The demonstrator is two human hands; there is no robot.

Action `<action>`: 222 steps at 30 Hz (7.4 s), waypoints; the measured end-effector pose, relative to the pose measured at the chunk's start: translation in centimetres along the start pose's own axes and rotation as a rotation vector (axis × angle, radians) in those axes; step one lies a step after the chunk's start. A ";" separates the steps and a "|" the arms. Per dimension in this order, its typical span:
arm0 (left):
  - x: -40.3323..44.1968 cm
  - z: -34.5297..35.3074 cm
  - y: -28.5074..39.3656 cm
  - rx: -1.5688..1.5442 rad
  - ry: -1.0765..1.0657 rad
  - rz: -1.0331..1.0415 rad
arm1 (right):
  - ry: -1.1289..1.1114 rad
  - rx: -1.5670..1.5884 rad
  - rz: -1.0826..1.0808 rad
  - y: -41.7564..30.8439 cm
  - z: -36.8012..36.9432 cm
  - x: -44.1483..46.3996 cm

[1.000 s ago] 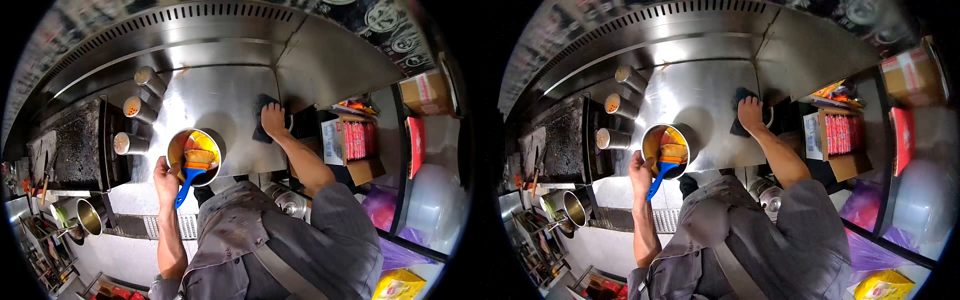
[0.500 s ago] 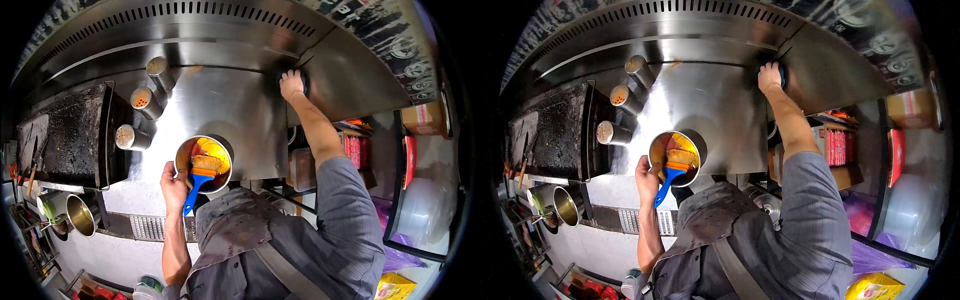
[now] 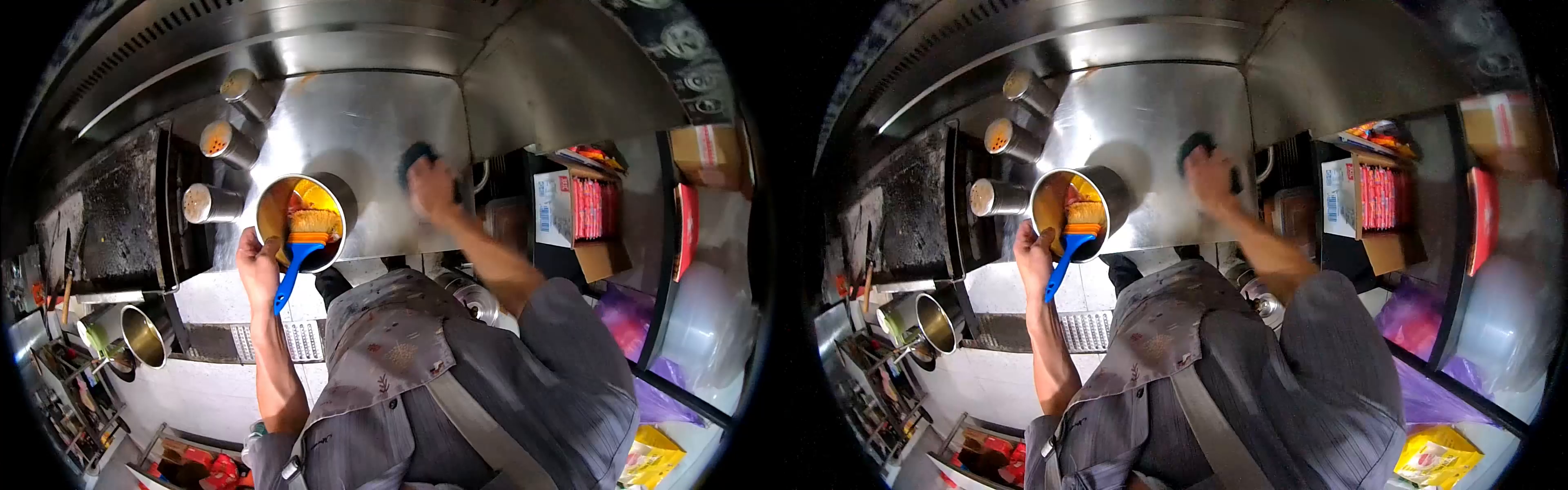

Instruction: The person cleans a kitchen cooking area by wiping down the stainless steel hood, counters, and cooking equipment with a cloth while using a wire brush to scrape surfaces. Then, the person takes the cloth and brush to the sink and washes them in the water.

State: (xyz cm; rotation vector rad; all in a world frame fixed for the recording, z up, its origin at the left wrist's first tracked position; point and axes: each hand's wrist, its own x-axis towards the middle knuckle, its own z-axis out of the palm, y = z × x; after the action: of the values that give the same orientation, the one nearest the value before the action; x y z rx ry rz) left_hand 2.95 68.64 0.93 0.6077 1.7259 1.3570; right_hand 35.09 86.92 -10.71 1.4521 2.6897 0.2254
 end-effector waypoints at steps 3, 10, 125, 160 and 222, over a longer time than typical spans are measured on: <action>1.0 1.1 1.1 -0.039 -0.009 0.019 | 0.035 0.187 -0.245 -9.8 -0.6 -3.9; 3.1 3.6 3.1 0.088 -0.064 0.086 | -0.030 0.410 -0.423 -6.4 -0.6 -4.7; 13.5 25.3 0.8 0.301 -0.229 0.553 | -0.268 2.072 0.565 4.1 -9.9 -12.0; 13.1 -1.5 -0.1 0.313 0.328 0.266 | 0.245 0.837 0.118 -11.3 -5.2 11.3; -3.3 -4.7 5.1 0.094 0.365 0.305 | 0.143 1.329 -0.438 -24.6 -5.8 12.6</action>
State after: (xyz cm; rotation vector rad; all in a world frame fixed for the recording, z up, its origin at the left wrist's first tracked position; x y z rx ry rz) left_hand 0.18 65.06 7.06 0.7327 2.0590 1.6883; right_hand 7.15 83.58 -9.03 0.8008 3.1999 -1.7994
